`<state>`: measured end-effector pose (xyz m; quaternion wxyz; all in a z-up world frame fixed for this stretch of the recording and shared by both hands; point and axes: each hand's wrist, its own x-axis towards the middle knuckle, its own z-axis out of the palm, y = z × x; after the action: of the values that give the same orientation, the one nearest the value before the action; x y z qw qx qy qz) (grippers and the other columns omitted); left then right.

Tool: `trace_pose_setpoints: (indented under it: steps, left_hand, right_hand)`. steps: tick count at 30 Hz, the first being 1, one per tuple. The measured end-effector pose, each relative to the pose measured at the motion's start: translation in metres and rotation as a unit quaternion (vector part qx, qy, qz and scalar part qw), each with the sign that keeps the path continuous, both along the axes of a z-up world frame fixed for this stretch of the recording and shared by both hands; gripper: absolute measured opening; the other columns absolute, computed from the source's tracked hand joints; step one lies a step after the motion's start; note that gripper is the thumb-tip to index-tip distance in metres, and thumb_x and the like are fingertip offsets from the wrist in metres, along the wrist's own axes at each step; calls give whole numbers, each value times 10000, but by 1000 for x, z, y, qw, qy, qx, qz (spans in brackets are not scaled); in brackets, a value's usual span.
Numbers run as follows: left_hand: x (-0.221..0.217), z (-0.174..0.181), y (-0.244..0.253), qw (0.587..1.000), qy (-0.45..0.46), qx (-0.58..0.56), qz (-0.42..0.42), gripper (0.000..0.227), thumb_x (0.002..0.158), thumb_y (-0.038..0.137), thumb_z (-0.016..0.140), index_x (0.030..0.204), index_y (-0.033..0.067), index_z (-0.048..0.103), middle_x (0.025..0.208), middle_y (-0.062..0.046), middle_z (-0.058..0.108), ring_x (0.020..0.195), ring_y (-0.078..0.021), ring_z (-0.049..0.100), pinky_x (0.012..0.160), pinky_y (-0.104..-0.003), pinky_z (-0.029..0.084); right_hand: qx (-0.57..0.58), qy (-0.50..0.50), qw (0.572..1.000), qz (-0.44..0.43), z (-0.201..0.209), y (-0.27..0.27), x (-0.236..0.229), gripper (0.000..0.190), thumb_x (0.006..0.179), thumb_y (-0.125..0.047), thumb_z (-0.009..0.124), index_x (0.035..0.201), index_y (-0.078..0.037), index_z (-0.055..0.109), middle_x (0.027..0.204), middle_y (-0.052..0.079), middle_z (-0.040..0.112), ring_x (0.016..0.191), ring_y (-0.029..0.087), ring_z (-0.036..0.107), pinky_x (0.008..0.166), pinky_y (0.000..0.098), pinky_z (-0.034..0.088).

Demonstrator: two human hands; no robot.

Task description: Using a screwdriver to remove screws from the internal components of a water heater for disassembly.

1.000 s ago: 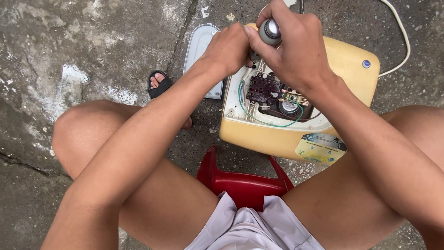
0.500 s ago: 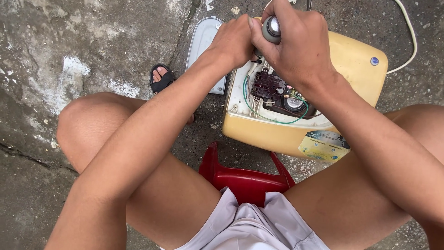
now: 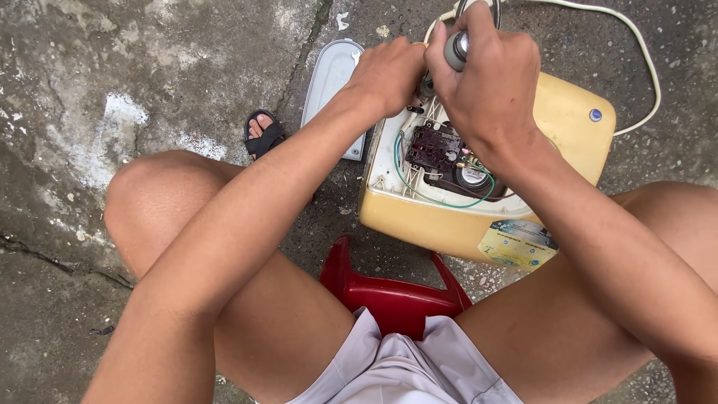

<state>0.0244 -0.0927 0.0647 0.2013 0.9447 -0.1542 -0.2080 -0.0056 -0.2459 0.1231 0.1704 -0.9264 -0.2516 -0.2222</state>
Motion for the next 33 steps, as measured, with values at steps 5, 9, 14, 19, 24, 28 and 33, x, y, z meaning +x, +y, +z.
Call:
trace_pose_setpoints:
  steps: [5,9,14,19,24,28,33]
  left_hand:
    - [-3,1,-2,1000,4,-3,-5,269,744,110,799,993,124,697,952,-179,723,891,-462,689,750,-584,522]
    - [-1,1,-1,1000,-16,-7,-13,216,746,99,814,942,89,721,925,-183,721,889,-461,696,714,-598,537]
    - [-1,-1,-3,1000,1,-6,-8,198,772,73,795,950,115,721,938,-148,703,881,-424,688,760,-582,534]
    - [2,-5,-1,1000,-4,-1,7,138,779,45,749,900,99,708,895,-105,696,836,-378,689,746,-548,521]
    - [5,3,3,1000,2,-22,-13,286,702,75,736,940,232,743,809,-29,725,844,-364,705,780,-533,497]
    - [19,-6,7,997,-5,3,-77,489,580,160,906,1038,162,735,1078,-195,667,910,-438,687,713,-574,537]
    - [21,38,25,990,119,31,-76,305,646,-26,840,864,161,735,681,-77,695,635,-245,656,579,-445,465]
  right_hand:
    - [1,13,1000,6,2,-1,0,276,1103,-171,780,966,-59,569,613,50,580,499,264,568,505,411,445]
    - [14,13,1000,9,1,-1,2,256,1100,-161,788,975,-62,588,614,44,578,512,261,574,518,397,431]
    - [4,21,1000,19,3,-2,1,234,1089,-152,784,994,-55,594,672,71,650,545,304,623,526,418,451]
    - [30,32,995,90,3,-2,2,181,1088,-90,809,1033,-42,644,737,76,643,606,267,618,574,396,442]
    - [40,132,981,133,21,1,-7,239,1105,-85,795,1047,-22,572,740,89,640,618,277,603,626,396,446]
    - [-39,214,973,77,33,2,-10,296,1111,-247,757,1105,22,634,875,233,708,749,519,565,680,553,440]
    - [-145,203,968,40,39,0,-6,396,1150,-392,705,1088,-6,645,747,272,653,714,568,596,596,610,458]
